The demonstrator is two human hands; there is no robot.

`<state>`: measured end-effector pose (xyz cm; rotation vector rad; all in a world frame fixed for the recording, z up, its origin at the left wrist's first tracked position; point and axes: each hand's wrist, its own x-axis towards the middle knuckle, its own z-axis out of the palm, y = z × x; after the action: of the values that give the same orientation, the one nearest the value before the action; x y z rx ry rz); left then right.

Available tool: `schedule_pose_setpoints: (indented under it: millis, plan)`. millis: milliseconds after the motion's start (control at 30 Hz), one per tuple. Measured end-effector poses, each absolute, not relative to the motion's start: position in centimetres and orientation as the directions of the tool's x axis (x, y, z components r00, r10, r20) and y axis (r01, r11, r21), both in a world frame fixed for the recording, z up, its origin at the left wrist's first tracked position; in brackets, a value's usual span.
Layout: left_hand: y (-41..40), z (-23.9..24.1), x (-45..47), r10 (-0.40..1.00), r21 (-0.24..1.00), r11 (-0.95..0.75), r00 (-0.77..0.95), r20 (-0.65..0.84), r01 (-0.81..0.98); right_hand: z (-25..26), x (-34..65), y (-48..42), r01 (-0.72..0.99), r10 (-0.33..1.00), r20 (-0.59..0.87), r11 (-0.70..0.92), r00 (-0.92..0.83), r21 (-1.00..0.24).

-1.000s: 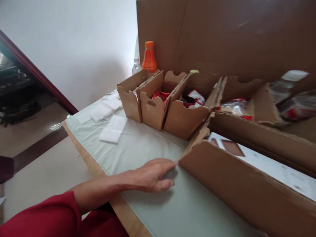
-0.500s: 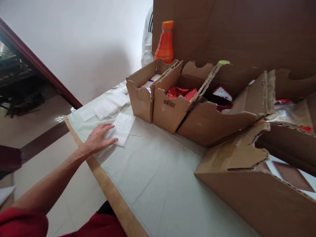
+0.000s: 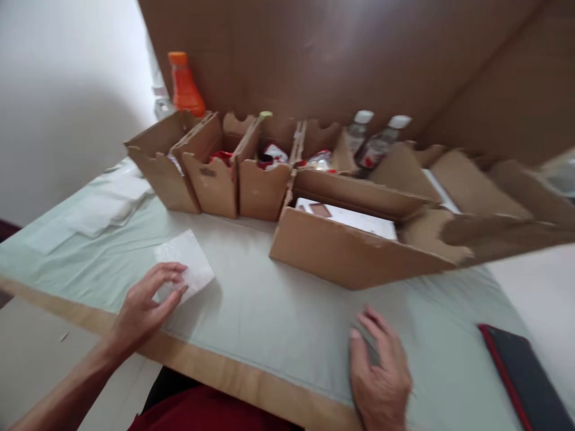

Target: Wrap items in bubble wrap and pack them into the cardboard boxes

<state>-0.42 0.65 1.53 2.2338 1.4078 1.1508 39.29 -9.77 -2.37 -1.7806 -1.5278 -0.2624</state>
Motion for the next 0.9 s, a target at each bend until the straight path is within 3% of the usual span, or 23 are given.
schedule_pose_setpoints:
  millis: [133,267,567,767,900]
  plan:
    - [-2.1,0.3,3.8,0.772,0.625,-0.634,0.419,0.479,0.455,-2.2,37.9,-11.2,0.932,0.806,0.580,0.111,0.119,-0.346]
    - [-4.4,-0.9,4.7,0.784,0.629,-0.610,0.485,0.388,0.482,-1.6,35.9,-11.5,0.904,0.817,0.576,0.233,0.018,-0.358]
    - [-6.4,-0.6,4.1,0.859,0.719,-0.484,0.427,0.282,0.499,-0.1,29.8,-9.5,0.675,0.843,0.385,0.534,-0.376,-0.510]
    - [-0.8,3.0,-0.8,0.856,0.566,-0.514,0.352,0.378,0.644,-1.3,30.4,-8.2,0.736,0.817,0.463,0.541,-0.344,-0.407]
    - [3.7,6.2,-8.3,0.900,0.479,-0.356,0.156,0.407,0.802,-2.7,31.0,-6.7,0.769,0.787,0.519,0.545,-0.332,-0.334]
